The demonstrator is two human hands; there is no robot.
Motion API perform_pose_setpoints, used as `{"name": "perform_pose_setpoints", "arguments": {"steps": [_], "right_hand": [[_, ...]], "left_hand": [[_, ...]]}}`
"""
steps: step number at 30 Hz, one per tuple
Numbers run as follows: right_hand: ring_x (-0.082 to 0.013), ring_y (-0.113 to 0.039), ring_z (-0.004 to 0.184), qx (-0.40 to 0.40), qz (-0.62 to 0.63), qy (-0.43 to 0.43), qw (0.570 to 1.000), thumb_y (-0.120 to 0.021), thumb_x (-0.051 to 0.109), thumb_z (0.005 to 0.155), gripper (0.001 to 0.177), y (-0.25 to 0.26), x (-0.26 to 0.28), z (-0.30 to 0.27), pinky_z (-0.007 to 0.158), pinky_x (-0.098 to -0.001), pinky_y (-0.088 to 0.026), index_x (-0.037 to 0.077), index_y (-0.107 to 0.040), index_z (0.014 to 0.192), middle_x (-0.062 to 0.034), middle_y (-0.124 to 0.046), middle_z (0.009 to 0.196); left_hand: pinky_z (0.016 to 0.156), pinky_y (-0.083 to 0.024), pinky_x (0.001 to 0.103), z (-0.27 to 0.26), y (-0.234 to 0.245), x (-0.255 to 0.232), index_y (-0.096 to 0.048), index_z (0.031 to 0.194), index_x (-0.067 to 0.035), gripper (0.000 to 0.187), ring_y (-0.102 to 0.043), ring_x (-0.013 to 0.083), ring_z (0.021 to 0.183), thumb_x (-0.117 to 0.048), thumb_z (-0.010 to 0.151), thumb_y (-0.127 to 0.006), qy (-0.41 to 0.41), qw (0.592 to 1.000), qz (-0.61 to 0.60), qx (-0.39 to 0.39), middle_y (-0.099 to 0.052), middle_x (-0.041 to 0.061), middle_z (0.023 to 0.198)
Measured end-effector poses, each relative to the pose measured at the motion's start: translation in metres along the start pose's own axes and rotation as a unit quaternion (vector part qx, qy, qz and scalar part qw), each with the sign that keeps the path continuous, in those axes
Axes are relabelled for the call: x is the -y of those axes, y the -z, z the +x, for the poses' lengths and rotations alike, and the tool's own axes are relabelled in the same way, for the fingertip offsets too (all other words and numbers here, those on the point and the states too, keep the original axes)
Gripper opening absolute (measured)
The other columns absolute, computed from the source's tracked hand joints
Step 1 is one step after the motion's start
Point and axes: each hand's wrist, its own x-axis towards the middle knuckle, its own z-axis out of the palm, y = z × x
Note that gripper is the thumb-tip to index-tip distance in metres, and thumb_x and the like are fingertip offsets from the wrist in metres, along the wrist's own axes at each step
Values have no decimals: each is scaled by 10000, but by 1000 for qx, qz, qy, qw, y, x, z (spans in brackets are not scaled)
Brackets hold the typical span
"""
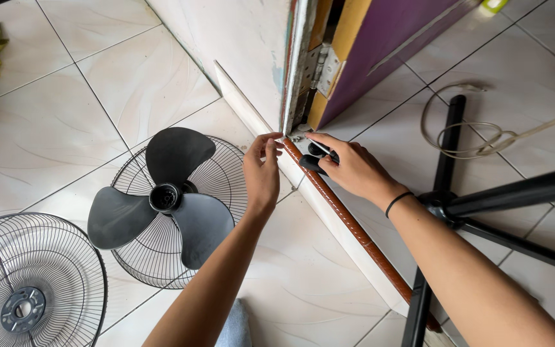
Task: The person uses a screwdriver to loosen and remove screws from the back of a standing fan motor housing. They then detach the motor assembly from the fan stand and place it on the floor next to the fan blades and cage.
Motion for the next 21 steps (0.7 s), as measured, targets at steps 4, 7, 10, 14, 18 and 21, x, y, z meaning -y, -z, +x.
{"name": "perform_pose_setpoints", "arguments": {"steps": [4, 7, 10, 14, 18, 21], "right_hand": [[-292, -630, 645, 12, -11, 19, 1000, -590, 148, 895, 537, -10, -2, 26, 694, -406, -540, 233, -581, 1425, -170, -722, 970], [-322, -654, 696, 33, -66, 2, 997, -584, 159, 888, 544, -17, -5, 40, 717, -443, -541, 256, -585, 1423, -162, -729, 973], [-344, -684, 801, 30, -139, 31, 989, -587, 176, 882, 528, -22, -10, 51, 763, -480, -543, 248, -598, 1405, -154, -734, 990], [-325, -714, 862, 53, -173, 28, 983, -582, 207, 891, 512, -25, -14, 61, 821, -477, -560, 255, -592, 1400, -107, -745, 965], [-303, -723, 884, 71, -200, 27, 977, -583, 221, 910, 505, -26, -15, 67, 863, -459, -563, 258, -585, 1415, -85, -756, 911], [-292, -724, 892, 79, -197, 14, 977, -581, 227, 917, 502, -27, -14, 68, 870, -456, -565, 265, -578, 1417, -73, -754, 906]], "left_hand": [[855, -538, 340, 5, -4, 21, -724, 1183, -34, 356, -646, 167, 893, -223, 1056, -450, 47, 998, 30, 1, -721, 89, 915], [824, -537, 335, 7, -8, 31, -725, 1207, -50, 355, -639, 153, 872, -218, 1049, -455, 65, 997, 38, 1, -706, 82, 883], [784, -530, 330, 8, -10, 36, -719, 1228, -56, 357, -610, 139, 829, -210, 1044, -455, 75, 996, 38, 3, -683, 75, 858], [718, -520, 321, 9, -10, 38, -703, 1258, -77, 361, -563, 124, 760, -203, 1036, -449, 106, 993, 56, 11, -663, 61, 833], [714, -510, 310, 10, -9, 35, -701, 1265, -74, 360, -553, 111, 763, -191, 1044, -442, 93, 994, 60, 10, -660, 59, 844], [699, -509, 316, 10, -9, 34, -701, 1266, -77, 363, -552, 108, 760, -189, 1040, -441, 101, 993, 60, 11, -659, 62, 846]]}}
